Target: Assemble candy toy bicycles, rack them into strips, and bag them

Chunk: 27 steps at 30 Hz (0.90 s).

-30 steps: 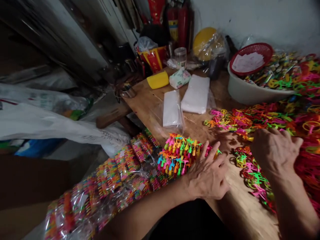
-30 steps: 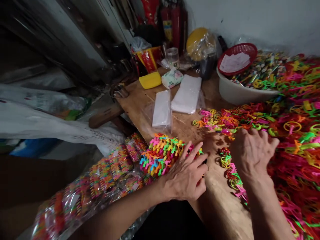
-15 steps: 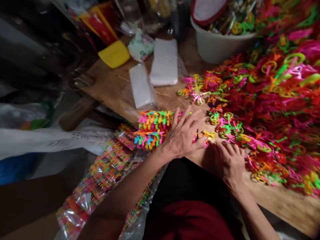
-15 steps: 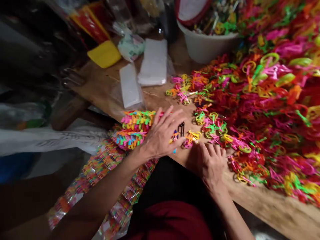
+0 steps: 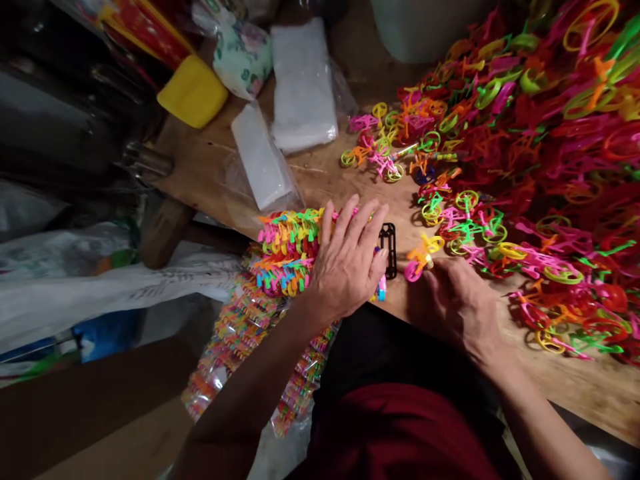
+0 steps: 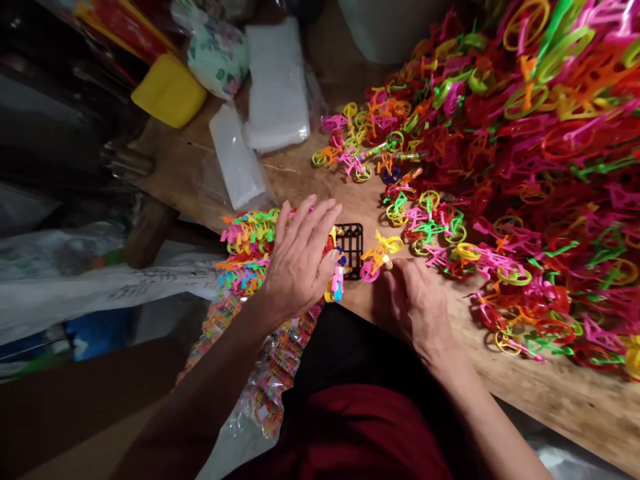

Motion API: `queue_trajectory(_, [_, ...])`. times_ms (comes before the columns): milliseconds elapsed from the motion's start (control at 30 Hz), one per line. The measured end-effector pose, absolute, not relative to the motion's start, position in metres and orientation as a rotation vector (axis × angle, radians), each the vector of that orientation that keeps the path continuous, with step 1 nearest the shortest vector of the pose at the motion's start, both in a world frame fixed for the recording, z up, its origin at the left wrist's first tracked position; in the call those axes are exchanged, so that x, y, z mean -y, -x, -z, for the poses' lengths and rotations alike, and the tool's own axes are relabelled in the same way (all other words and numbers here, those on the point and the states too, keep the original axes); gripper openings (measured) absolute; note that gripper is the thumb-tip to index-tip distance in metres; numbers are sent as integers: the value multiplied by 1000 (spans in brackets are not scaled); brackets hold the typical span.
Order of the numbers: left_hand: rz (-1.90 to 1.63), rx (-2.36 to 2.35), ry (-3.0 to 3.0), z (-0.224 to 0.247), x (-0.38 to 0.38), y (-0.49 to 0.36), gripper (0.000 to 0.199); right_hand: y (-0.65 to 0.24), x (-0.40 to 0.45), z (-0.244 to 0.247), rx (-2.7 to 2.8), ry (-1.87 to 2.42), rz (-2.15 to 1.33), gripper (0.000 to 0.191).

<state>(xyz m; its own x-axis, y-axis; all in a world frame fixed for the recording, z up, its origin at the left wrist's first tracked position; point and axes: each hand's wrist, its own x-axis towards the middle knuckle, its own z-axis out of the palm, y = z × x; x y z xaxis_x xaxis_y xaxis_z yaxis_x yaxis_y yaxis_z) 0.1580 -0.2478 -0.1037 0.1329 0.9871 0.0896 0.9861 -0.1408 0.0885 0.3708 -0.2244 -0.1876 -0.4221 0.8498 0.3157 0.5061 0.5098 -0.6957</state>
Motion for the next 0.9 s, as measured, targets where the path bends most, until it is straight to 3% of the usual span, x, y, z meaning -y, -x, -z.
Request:
queue_trajectory(333, [-255,-1990,-2375,102,252,-157,62,-313,177,188,1950,836,-905,15])
queue_trajectory(600, [-289,-1963,-2341,105,252,-156,65,-300,170,193,2084,797,-879,16])
queue_trajectory(900, [-697,-1897,-2074,88,241,-137,57,-294,175,210,2165,804,-818,17])
